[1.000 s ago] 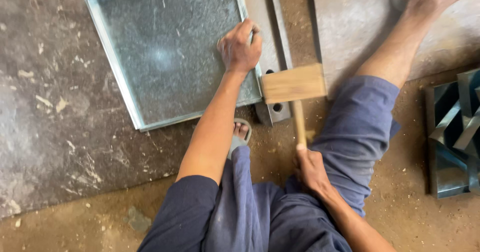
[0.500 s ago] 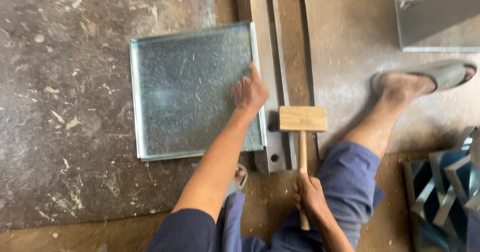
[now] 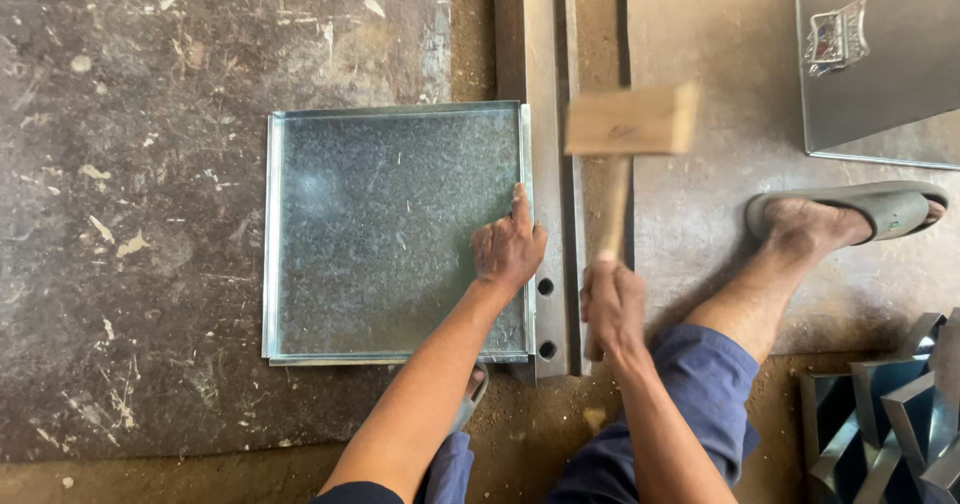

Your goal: The person sits on the floor and uses a wooden mallet to hammer along the folded edges of a galvanized sheet metal panel, repositioning and turning the panel against a metal bar to work each side. They repeatedly press the panel flat with one hand while striking the edges with the mallet.

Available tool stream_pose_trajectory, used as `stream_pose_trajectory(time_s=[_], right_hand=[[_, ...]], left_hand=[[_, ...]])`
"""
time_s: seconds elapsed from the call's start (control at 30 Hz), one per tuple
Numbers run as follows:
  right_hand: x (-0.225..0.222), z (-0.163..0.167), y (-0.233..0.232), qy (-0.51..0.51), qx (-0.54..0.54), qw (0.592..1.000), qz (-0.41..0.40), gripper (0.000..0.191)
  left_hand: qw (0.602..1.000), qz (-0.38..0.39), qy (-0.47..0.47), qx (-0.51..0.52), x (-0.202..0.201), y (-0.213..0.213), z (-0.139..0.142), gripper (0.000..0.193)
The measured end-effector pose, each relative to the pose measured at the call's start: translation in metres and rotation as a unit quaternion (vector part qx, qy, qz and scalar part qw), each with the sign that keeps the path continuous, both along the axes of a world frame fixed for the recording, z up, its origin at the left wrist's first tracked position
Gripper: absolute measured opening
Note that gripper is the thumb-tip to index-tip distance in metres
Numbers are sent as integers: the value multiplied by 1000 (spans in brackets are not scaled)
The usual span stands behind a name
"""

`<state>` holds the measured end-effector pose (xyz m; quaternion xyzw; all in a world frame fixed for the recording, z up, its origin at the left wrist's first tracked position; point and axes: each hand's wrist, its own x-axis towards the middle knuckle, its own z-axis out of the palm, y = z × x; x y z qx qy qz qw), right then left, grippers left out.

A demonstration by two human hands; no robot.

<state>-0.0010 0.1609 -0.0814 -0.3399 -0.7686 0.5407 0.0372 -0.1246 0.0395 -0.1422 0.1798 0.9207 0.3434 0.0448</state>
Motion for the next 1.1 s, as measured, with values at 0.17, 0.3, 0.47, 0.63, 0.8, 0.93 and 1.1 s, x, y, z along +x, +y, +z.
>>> stream_pose_trajectory(time_s=[0.17, 0.3, 0.47, 0.63, 0.8, 0.93, 1.1], right_hand=[[-20, 8, -5, 243, 127, 961, 35, 52], [-29, -3, 0, -62, 234, 961, 132, 55], [-15, -14, -1, 215, -8, 975, -48, 50], [-34, -13, 2, 120, 80, 989, 22, 50], [-38, -12, 16, 246, -137, 955, -95, 32], [-38, -27, 19, 135, -186, 971, -60, 38], [-48, -41, 25, 161, -307, 927, -142, 37]], left_hand=[[999, 7, -30, -23, 1, 1, 0, 69], [1000, 19, 3, -13, 1, 5, 0, 73], [999, 26, -41, -22, 4, 4, -5, 71], [999, 19, -25, -35, 0, 4, -4, 71], [999, 20, -42, -17, 0, 2, 0, 70], [999, 17, -44, -8, 1, 1, 0, 70], [999, 12, -43, 0, 0, 0, 1, 71]])
